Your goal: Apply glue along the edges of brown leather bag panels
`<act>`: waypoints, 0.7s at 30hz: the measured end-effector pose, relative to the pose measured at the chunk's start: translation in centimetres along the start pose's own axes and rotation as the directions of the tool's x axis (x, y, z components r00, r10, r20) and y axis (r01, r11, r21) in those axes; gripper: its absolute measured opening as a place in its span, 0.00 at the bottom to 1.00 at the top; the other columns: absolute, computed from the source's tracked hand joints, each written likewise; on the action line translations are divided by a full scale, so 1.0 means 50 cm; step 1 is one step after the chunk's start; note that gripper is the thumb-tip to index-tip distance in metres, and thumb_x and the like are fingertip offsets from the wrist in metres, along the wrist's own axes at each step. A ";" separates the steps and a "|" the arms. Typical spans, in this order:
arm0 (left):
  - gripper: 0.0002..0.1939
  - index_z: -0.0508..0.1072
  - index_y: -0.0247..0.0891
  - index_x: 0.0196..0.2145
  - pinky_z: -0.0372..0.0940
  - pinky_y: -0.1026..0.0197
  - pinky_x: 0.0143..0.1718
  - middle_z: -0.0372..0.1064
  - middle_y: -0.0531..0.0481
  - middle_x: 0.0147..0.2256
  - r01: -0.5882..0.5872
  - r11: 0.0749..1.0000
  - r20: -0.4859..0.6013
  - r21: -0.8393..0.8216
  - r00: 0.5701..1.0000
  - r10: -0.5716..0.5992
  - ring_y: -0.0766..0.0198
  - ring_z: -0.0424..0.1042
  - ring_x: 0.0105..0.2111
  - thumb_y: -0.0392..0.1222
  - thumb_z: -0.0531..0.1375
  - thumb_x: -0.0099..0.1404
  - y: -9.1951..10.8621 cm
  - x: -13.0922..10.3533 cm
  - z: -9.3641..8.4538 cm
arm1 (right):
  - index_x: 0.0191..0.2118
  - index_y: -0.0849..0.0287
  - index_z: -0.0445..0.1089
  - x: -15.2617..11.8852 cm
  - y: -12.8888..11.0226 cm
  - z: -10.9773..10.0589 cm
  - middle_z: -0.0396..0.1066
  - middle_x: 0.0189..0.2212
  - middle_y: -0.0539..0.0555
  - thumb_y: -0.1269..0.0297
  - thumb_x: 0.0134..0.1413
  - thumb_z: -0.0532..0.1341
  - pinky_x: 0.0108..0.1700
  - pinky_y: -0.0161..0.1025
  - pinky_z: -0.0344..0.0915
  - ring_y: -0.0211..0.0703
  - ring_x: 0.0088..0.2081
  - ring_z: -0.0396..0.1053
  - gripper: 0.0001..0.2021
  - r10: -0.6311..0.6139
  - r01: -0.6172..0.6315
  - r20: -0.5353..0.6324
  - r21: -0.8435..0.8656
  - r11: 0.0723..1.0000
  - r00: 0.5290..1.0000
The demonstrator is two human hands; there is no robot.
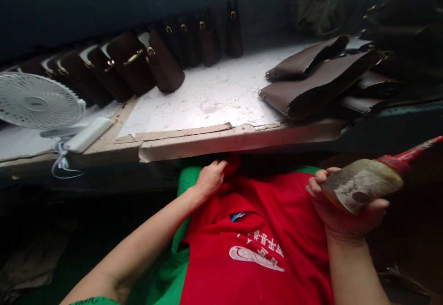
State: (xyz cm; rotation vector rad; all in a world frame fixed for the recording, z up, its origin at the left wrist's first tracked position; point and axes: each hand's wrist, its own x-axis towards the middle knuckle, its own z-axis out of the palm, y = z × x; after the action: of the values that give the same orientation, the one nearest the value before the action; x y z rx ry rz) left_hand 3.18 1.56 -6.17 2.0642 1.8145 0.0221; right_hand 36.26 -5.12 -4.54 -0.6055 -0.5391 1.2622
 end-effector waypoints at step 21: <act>0.15 0.82 0.37 0.46 0.72 0.49 0.51 0.81 0.36 0.43 -0.056 0.981 0.258 0.185 0.966 0.007 0.44 0.80 0.45 0.30 0.57 0.69 0.018 -0.004 0.062 | 0.54 0.52 0.78 -0.013 0.014 -0.013 0.77 0.41 0.57 0.40 0.44 0.76 0.37 0.44 0.73 0.51 0.39 0.71 0.33 0.024 -0.020 -0.074 0.058 0.998 0.997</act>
State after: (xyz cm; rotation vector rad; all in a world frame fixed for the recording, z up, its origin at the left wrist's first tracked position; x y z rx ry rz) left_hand 4.82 0.44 -8.74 2.1094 1.6800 -0.4069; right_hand 36.07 -5.69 -5.53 -0.6093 -0.4332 1.2663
